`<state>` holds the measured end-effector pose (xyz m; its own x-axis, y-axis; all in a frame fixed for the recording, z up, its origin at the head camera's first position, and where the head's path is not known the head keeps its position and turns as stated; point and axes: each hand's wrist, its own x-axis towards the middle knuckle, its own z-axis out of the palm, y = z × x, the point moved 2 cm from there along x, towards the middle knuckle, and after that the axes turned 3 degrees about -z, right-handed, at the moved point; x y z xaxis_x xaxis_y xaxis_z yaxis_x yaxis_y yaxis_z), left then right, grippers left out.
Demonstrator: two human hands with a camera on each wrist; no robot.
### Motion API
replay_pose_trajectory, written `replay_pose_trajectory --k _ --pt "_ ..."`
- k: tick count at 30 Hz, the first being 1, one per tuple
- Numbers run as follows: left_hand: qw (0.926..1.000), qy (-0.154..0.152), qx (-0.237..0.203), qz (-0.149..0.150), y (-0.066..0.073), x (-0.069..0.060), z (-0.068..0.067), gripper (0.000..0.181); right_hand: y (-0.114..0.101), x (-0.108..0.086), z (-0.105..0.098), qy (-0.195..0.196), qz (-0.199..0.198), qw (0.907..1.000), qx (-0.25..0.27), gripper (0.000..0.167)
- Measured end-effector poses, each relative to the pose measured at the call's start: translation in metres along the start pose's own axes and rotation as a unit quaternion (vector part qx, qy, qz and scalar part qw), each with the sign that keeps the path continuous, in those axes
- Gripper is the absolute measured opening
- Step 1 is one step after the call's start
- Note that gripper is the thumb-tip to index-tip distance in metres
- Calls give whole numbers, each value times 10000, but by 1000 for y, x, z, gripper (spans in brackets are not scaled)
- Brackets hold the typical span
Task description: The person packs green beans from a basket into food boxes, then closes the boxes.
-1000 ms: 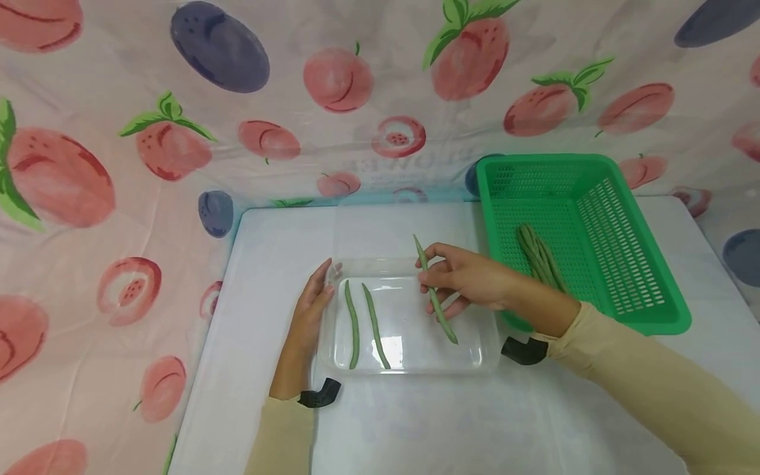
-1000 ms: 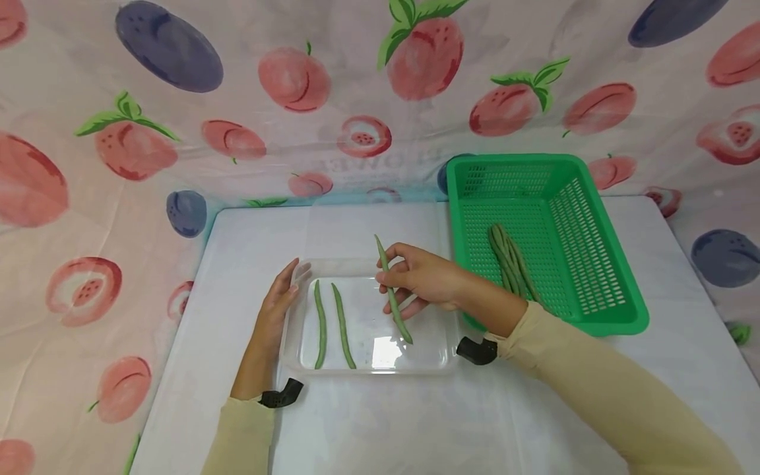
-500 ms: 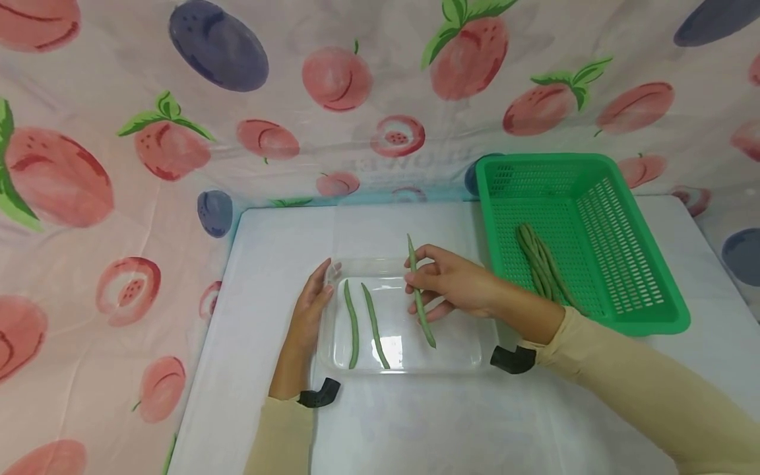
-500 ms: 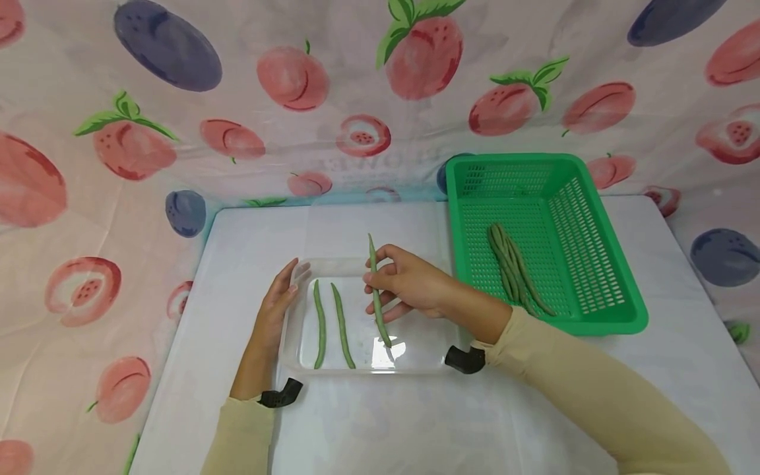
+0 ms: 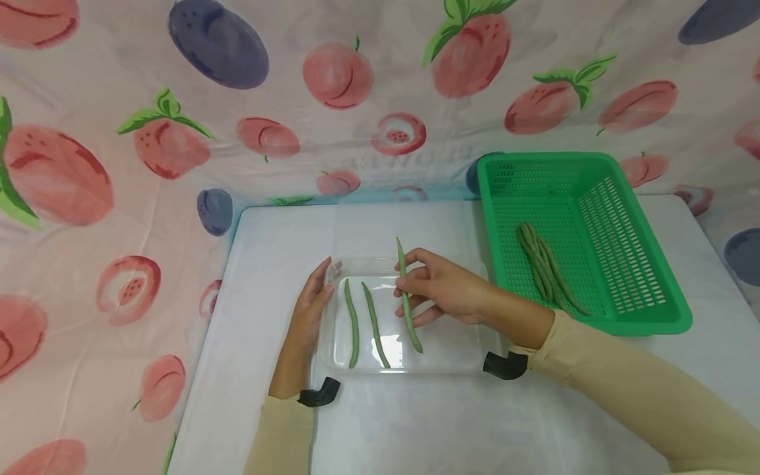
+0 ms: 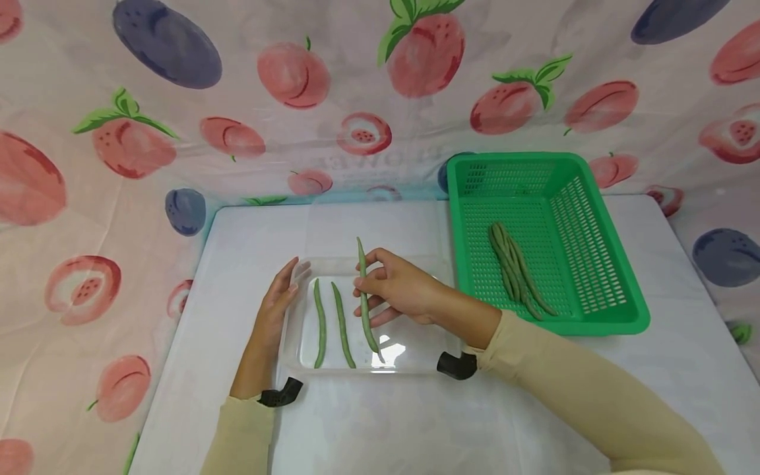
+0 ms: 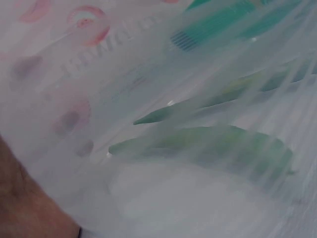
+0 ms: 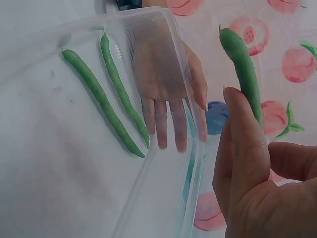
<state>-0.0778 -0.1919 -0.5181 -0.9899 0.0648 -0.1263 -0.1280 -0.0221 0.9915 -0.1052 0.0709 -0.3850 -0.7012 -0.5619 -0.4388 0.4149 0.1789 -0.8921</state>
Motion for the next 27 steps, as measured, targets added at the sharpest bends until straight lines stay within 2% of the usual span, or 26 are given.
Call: replay_pose_trajectory --k 12,27 --pt "9999 -28 -133 23 0 0 0 54 5 3 3 -28 286 9990 347 31" --pt "9999 -45 -110 -10 1 0 0 53 9 4 2 39 479 9986 210 36"
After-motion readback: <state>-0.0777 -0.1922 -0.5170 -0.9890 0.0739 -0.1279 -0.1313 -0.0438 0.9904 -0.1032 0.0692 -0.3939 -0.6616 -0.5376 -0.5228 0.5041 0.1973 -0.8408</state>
